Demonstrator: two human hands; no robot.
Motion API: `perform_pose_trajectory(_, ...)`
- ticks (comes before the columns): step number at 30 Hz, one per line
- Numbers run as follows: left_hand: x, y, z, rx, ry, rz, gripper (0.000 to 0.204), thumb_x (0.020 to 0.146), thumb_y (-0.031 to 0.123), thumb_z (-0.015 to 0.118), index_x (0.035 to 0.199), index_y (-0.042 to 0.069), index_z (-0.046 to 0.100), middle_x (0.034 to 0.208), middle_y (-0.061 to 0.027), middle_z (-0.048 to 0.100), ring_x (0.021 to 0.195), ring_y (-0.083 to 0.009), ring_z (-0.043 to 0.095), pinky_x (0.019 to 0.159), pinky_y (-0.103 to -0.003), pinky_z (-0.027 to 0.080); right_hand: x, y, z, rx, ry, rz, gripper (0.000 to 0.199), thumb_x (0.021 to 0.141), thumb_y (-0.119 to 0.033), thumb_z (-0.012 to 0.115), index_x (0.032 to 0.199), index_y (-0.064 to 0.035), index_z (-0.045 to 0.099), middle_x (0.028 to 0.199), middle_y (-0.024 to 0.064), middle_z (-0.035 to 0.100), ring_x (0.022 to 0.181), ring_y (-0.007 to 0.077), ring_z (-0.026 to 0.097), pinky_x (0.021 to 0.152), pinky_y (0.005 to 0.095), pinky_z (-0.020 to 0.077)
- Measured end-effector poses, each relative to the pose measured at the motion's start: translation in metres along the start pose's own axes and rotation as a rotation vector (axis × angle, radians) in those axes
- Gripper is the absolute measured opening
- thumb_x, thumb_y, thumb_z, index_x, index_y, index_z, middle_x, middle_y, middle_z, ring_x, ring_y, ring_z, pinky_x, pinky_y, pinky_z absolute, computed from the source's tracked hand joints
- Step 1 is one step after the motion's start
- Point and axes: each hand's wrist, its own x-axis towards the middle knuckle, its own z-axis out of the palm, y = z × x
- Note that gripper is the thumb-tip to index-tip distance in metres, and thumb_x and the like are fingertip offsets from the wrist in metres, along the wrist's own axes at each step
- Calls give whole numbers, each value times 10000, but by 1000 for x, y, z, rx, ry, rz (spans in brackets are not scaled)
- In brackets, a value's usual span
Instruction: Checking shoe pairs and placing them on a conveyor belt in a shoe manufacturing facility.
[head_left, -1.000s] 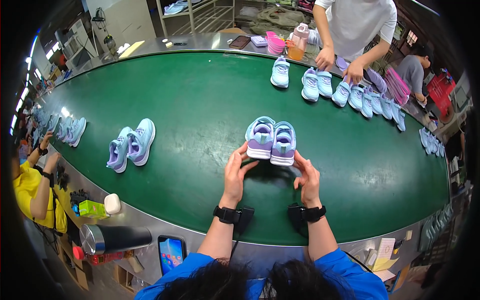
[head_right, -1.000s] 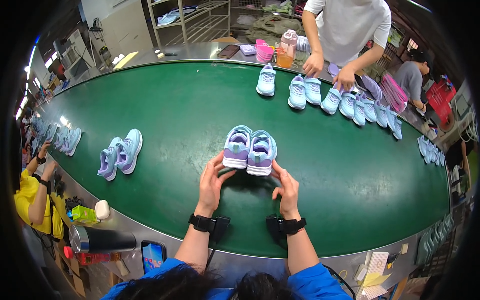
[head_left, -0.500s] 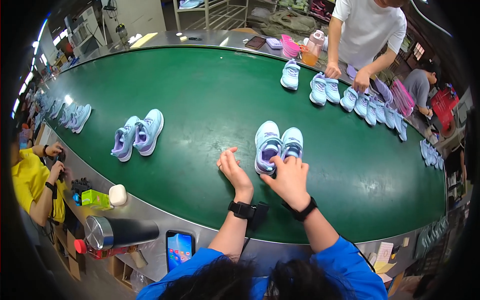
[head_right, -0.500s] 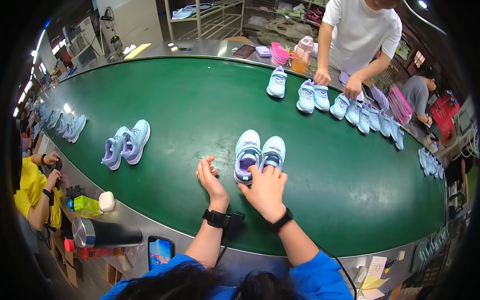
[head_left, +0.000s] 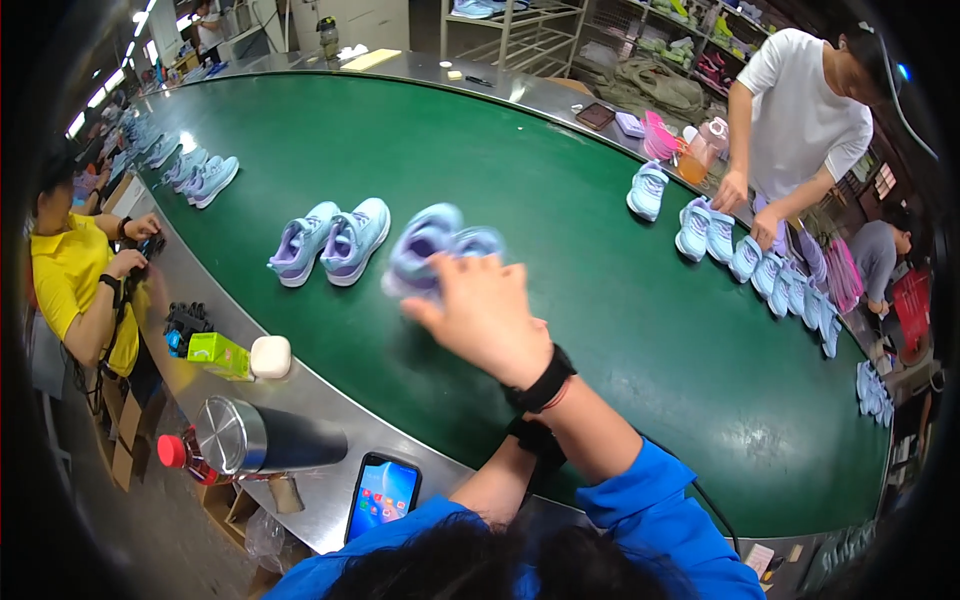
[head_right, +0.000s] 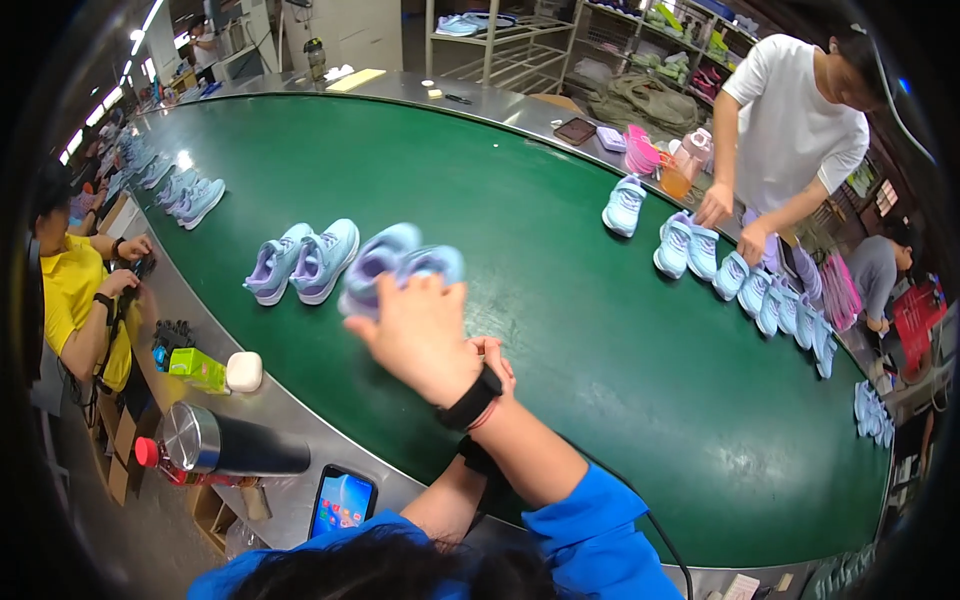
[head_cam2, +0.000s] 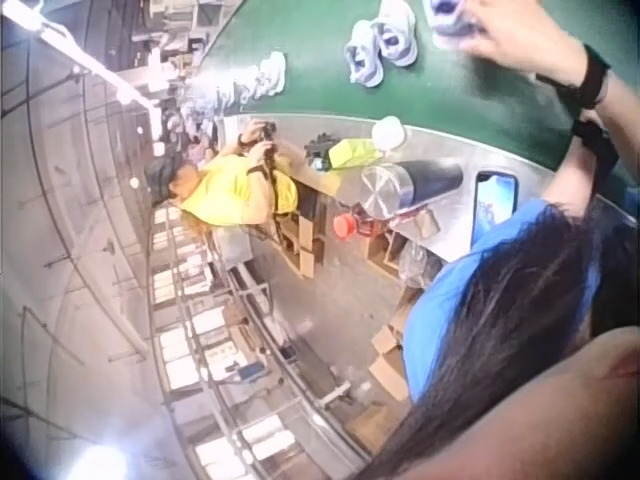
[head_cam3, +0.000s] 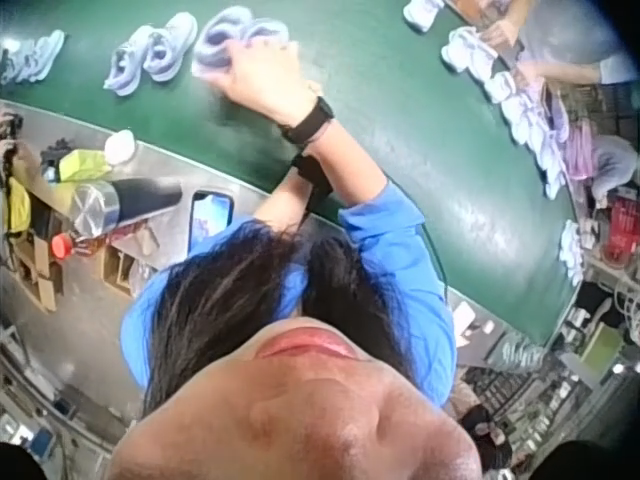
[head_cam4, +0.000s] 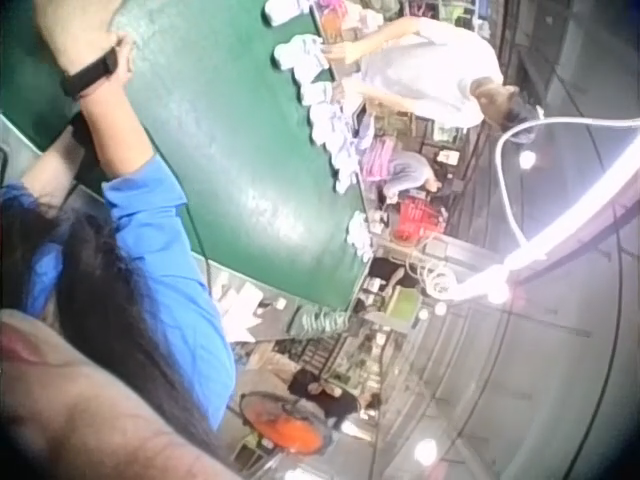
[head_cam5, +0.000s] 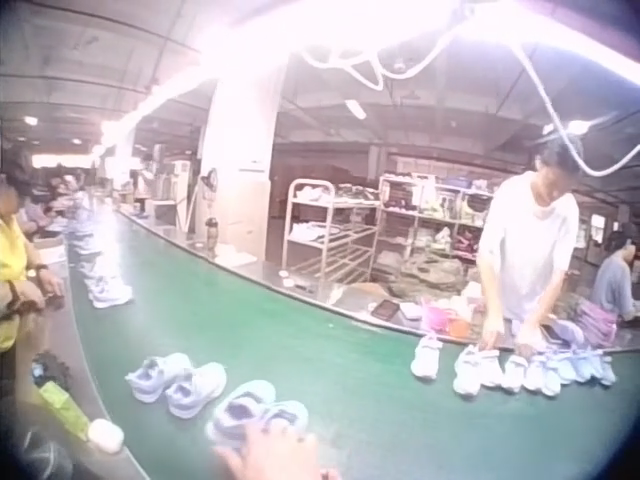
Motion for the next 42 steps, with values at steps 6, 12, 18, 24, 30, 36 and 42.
perform_pose_trajectory(6, -11, 3, -9, 15, -28, 227, 99, 855, 105, 547, 887, 13, 535, 877, -87, 514, 794, -197, 500, 732, -324, 432, 8, 85, 9, 790, -132, 343, 422, 886, -350, 610, 1178, -50, 554, 978, 127, 642, 828, 253, 644, 709, 364, 512)
perform_pose_trajectory(12, -31, 18, 21, 50, -137, -54, 106, 906, 116, 539, 893, 13, 519, 910, -65, 497, 725, -138, 484, 680, -276, 432, 36, 327, 36, 967, 790, 1208, 432, 858, -48, 601, 1217, -51, 362, 1124, 176, 506, 852, 304, 638, 656, 358, 620)
perform_pose_trajectory(18, -34, 9, 17, 195, -183, 60, 89, 913, 113, 559, 938, 44, 508, 836, -9, 513, 556, -33, 461, 467, -183, 380, 69, 392, 45, 960, 1062, 1252, 553, 780, 17, 654, 1228, -111, 354, 1229, 249, 442, 957, 351, 610, 605, 381, 639)
perform_pose_trajectory(24, -39, 16, 23, 167, -240, -81, 116, 889, 136, 573, 930, 31, 547, 938, -62, 503, 670, -112, 487, 677, -269, 445, 42, 427, 33, 1227, 1069, 1251, 641, 682, 213, 494, 1112, -169, 211, 1177, 203, 296, 864, 375, 543, 572, 386, 589)
perform_pose_trajectory(30, -45, 12, 25, 188, -252, -77, 112, 893, 137, 569, 922, 30, 550, 945, -57, 503, 676, -95, 490, 656, -243, 443, -8, 434, -4, 1161, 819, 1228, 620, 705, 178, 491, 1190, -160, 307, 1146, 180, 404, 805, 302, 565, 538, 329, 550)
perform_pose_trajectory(36, -43, 15, 23, 32, -243, -216, 123, 897, 151, 576, 925, 33, 553, 941, -63, 495, 727, -120, 495, 705, -274, 444, -51, 387, -43, 998, 238, 1110, 408, 738, 42, 562, 1087, -147, 466, 898, 95, 520, 587, 161, 542, 436, 251, 422)
perform_pose_trajectory(42, -42, 18, 28, 262, -60, 104, 186, 910, 193, 566, 1026, 49, 585, 984, -61, 488, 807, -137, 458, 744, -277, 419, -118, 297, -141, 808, -408, 622, 385, 742, -44, 642, 1098, -153, 546, 1044, 27, 512, 735, 92, 540, 522, 218, 432)
